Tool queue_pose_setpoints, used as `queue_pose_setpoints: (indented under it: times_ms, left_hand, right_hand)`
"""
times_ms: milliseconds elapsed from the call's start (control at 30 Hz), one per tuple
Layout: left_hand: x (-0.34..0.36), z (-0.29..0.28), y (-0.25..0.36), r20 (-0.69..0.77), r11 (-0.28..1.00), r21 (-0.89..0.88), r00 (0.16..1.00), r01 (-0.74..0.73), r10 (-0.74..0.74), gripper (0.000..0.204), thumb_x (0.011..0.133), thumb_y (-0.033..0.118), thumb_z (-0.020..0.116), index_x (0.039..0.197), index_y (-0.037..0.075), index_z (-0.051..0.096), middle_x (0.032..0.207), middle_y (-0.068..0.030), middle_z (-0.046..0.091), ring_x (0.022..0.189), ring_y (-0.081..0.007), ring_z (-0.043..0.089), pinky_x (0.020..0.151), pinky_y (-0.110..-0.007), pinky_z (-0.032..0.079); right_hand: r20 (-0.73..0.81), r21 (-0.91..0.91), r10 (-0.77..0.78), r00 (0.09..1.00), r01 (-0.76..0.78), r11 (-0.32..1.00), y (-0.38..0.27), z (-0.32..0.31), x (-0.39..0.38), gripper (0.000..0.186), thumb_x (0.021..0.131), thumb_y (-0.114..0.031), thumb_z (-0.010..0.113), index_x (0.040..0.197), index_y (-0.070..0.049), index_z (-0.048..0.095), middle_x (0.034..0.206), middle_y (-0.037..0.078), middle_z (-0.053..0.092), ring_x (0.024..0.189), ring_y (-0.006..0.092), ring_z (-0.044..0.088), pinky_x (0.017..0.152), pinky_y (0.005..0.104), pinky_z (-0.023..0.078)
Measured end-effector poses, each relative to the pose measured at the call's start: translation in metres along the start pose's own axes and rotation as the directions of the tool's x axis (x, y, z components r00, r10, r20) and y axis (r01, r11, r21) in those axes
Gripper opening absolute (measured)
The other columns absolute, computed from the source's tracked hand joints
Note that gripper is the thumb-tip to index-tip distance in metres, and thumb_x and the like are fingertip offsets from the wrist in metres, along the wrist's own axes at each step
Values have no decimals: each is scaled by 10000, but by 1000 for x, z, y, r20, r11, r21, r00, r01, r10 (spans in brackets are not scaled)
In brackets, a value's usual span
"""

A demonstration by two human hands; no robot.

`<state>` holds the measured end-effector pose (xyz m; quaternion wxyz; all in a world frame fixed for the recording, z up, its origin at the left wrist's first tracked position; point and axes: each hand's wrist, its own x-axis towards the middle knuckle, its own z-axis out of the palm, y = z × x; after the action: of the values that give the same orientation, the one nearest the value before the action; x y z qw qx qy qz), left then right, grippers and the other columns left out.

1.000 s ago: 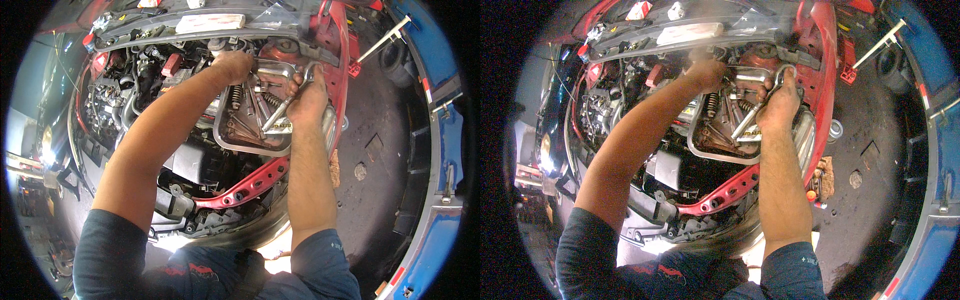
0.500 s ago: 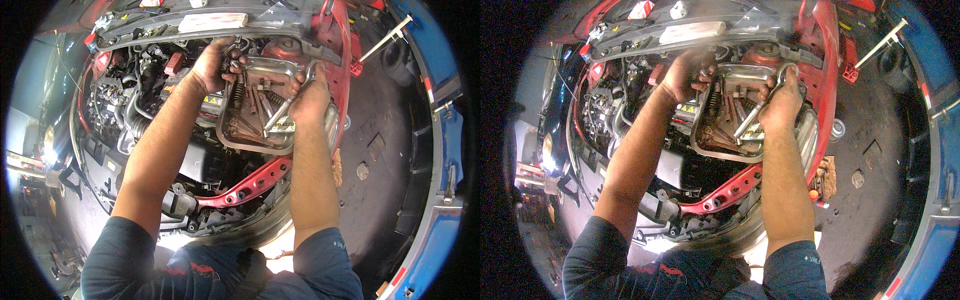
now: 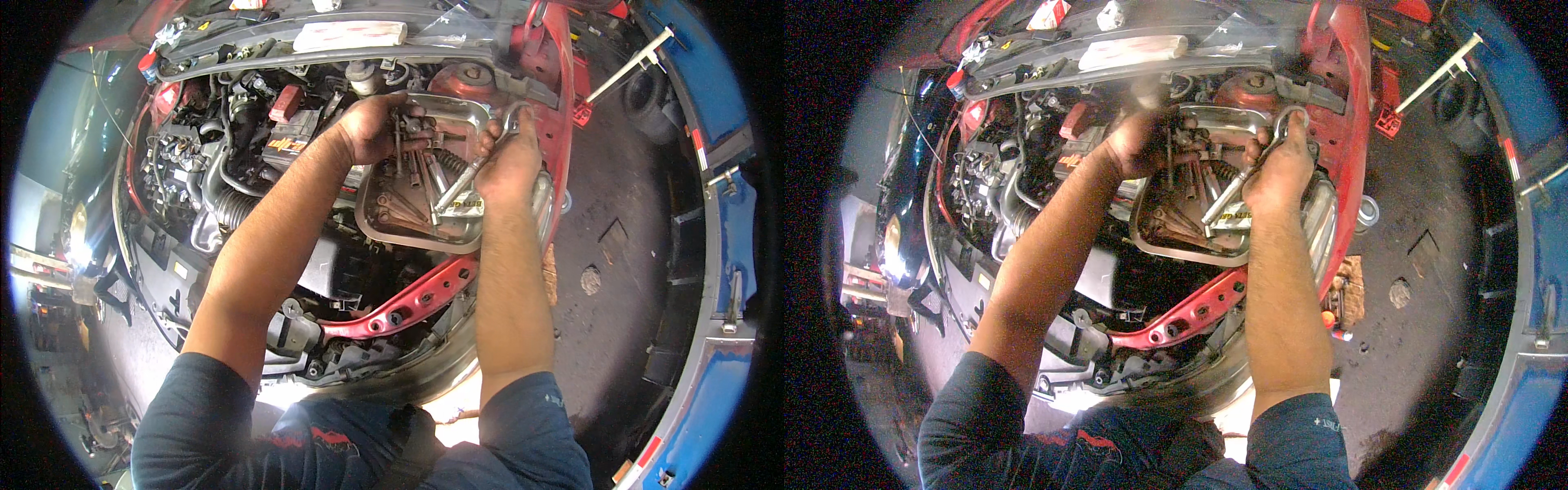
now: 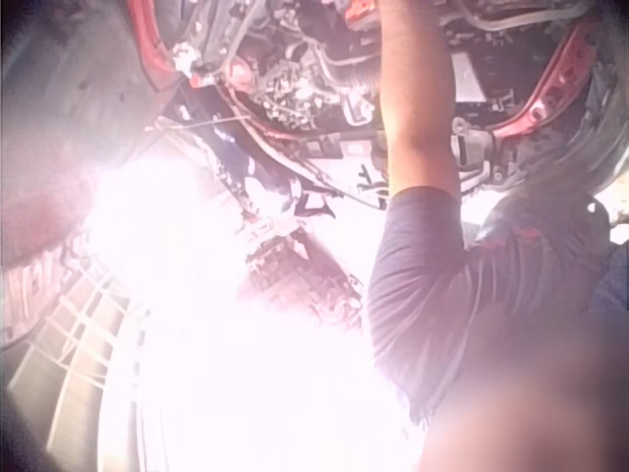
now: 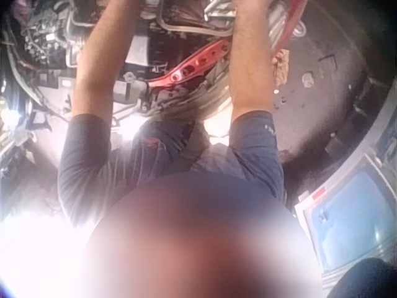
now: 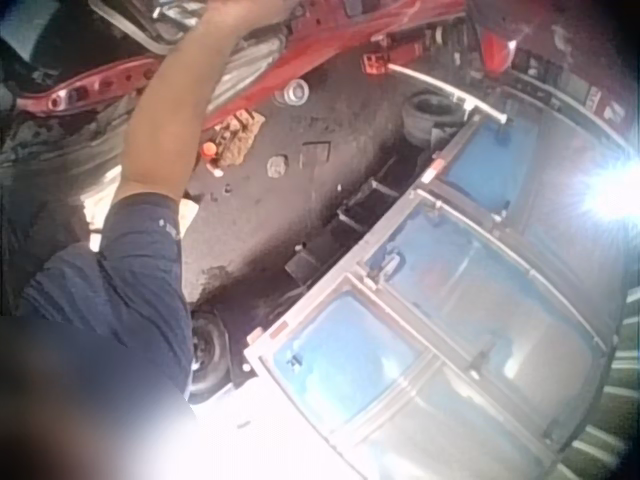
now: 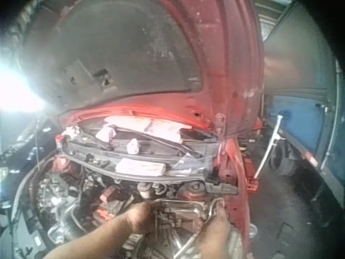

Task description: The person works under the hood of a red car in a garage, handling engine components and tools. They remove a plastic cover, select a socket wrench from a tray, and manipulate parts within the engine bay, including a blue connector and hoses. The person appears to be performing maintenance or repair on the engine.

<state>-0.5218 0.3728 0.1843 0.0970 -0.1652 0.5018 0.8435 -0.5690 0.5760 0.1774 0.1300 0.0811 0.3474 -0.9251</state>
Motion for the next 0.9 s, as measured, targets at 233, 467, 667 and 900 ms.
queue_pose_setpoints:
  times_ms: [233, 467, 667, 900]
  left_hand:
    - [11, -9, -1, -23, 991, 94, 995, -90, 93, 439, 1081, 361, 377, 1228, 24, 617, 1150, -134, 709, 1050, -240, 680, 921, -377, 536]
    - [-5, -4, 13, -70, 877, 434, 964, -204, 258, 373, 1002, 311, 554, 1245, 50, 665, 1183, -109, 712, 1173, -204, 633, 993, -373, 504]
    - [-37, 16, 16, -80, 303, 948, 850, -97, 521, 489, 986, 376, 566, 1305, 11, 630, 1262, -207, 670, 1177, -305, 642, 1044, -381, 463]
    - [-160, -56, -52, -166, 470, 845, 710, -255, 684, 323, 1020, 161, 557, 1265, -45, 593, 1194, -173, 687, 1131, -216, 647, 984, -330, 480]
  right_hand:
    - [-12, -15, -17, 1000, 17, 1000, 0, 2, -2, 337, 1000, -454, 584, 998, -117, 581, 732, 30, 559, 547, 157, 484, 516, 284, 391]
    - [-10, -56, -38, 999, 38, 998, 0, 6, -6, 333, 1002, -450, 583, 989, -118, 584, 724, 24, 557, 552, 151, 490, 512, 282, 393]
    - [7, -76, -50, 999, 51, 996, 0, 10, -11, 307, 1000, -420, 588, 971, -114, 589, 708, 13, 553, 548, 144, 496, 497, 276, 388]
    - [126, -168, -28, 992, 49, 985, -4, 6, -11, 173, 934, -198, 610, 1045, -68, 586, 812, 56, 622, 672, 197, 634, 586, 307, 535]
